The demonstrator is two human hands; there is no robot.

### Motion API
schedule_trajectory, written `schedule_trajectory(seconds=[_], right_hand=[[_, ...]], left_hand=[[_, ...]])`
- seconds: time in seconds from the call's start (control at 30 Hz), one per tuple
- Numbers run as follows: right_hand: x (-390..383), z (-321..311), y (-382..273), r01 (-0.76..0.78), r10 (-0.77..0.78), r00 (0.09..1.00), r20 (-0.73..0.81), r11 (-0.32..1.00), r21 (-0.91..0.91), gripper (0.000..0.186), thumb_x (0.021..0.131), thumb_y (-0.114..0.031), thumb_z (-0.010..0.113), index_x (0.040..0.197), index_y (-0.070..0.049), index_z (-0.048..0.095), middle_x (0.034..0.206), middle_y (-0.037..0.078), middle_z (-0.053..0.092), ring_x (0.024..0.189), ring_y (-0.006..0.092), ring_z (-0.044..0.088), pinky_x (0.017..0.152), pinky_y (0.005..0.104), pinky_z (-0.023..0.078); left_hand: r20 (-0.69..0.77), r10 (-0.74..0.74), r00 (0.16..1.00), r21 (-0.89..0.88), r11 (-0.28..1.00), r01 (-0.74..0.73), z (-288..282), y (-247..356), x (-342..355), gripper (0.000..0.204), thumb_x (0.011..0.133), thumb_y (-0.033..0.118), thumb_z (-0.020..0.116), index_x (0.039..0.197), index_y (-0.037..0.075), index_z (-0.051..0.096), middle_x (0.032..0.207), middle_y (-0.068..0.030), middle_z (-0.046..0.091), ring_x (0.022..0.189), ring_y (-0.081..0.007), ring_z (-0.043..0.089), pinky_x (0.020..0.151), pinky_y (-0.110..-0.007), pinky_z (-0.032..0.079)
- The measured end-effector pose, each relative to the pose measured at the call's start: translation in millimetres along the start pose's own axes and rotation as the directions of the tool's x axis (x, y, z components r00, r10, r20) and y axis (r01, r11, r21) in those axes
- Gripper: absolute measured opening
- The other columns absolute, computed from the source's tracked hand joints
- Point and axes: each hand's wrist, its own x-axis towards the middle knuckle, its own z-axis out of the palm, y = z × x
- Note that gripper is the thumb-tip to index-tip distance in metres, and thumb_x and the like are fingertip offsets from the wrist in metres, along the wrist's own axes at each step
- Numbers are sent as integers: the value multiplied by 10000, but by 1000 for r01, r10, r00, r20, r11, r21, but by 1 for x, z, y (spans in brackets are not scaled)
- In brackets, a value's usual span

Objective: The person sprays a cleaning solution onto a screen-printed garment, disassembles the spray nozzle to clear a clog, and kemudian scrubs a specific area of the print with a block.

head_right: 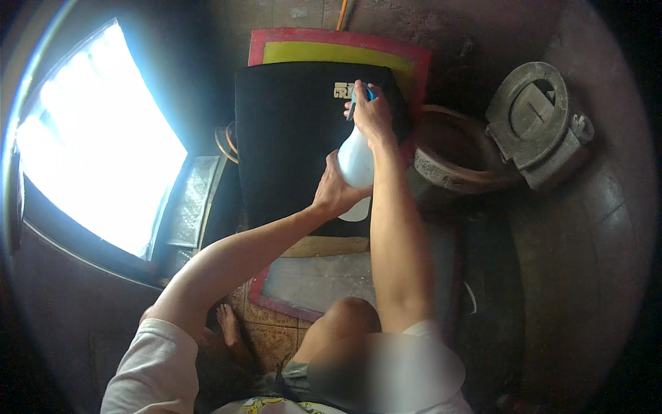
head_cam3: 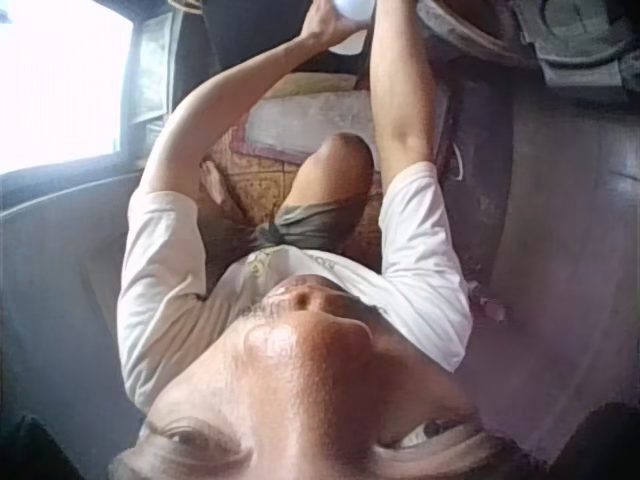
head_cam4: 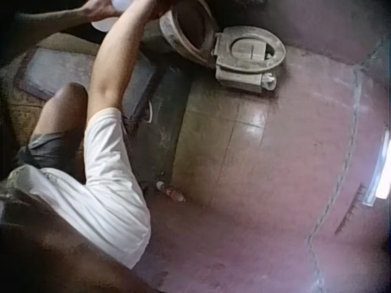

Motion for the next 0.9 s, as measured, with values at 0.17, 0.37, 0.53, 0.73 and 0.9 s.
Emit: schedule_trajectory(seconds=[0.17, 0.37, 0.53, 0.73, 0.9], right_hand=[[-21, -4, -16, -147, 142, 988, -60, 985, -87, 509, 1043, -490, 537, 1217, -15, 590, 785, 98, 672, 561, 151, 648, 474, 299, 540], [-38, -38, -17, -100, 94, 994, 54, 987, 125, 544, 1060, -539, 449, 1322, -81, 582, 1033, 142, 724, 885, 226, 744, 543, 346, 616], [-57, -29, -31, -88, 83, 995, -61, 992, -89, 674, 1033, -545, 512, 1490, -53, 457, 1300, 228, 630, 1090, 294, 700, 703, 408, 635], [-53, -35, -8, 61, -91, 993, -71, 935, -349, 721, 1033, -532, 537, 1517, -10, 426, 1472, 209, 519, 1300, 299, 548, 1063, 376, 448], [-53, -32, -7, 19, -54, 995, -85, 930, -368, 764, 1015, -574, 521, 1512, -1, 428, 1521, 261, 467, 1413, 392, 457, 1154, 433, 383]], left_hand=[[55, 163, 985, -72, 985, -159, 2, -16, 1, 1196, 749, 564, 807, 1550, -4, 125, 1452, -310, 424, 1347, -429, 482, 1114, -483, 420], [122, 61, 991, -608, 794, 26, -40, -39, 58, 770, 1010, 528, 474, 1570, 35, 281, 1509, -177, 445, 1401, -355, 431, 1158, -563, 324], [489, 113, 865, -776, 508, 373, -61, 11, 103, 735, 1046, 583, 447, 1501, 7, 416, 1366, -125, 524, 1396, -287, 442, 1174, -617, 279], [531, 294, 795, -845, 248, 473, -36, 15, 110, 419, 1090, 511, 408, 906, 140, 470, 968, -39, 514, 1008, -246, 539, 828, -472, 410], [498, 419, 759, -866, 198, 459, -20, -6, 133, 371, 1068, 478, 499, 1026, 122, 596, 913, -25, 584, 969, -232, 613, 896, -519, 425]])
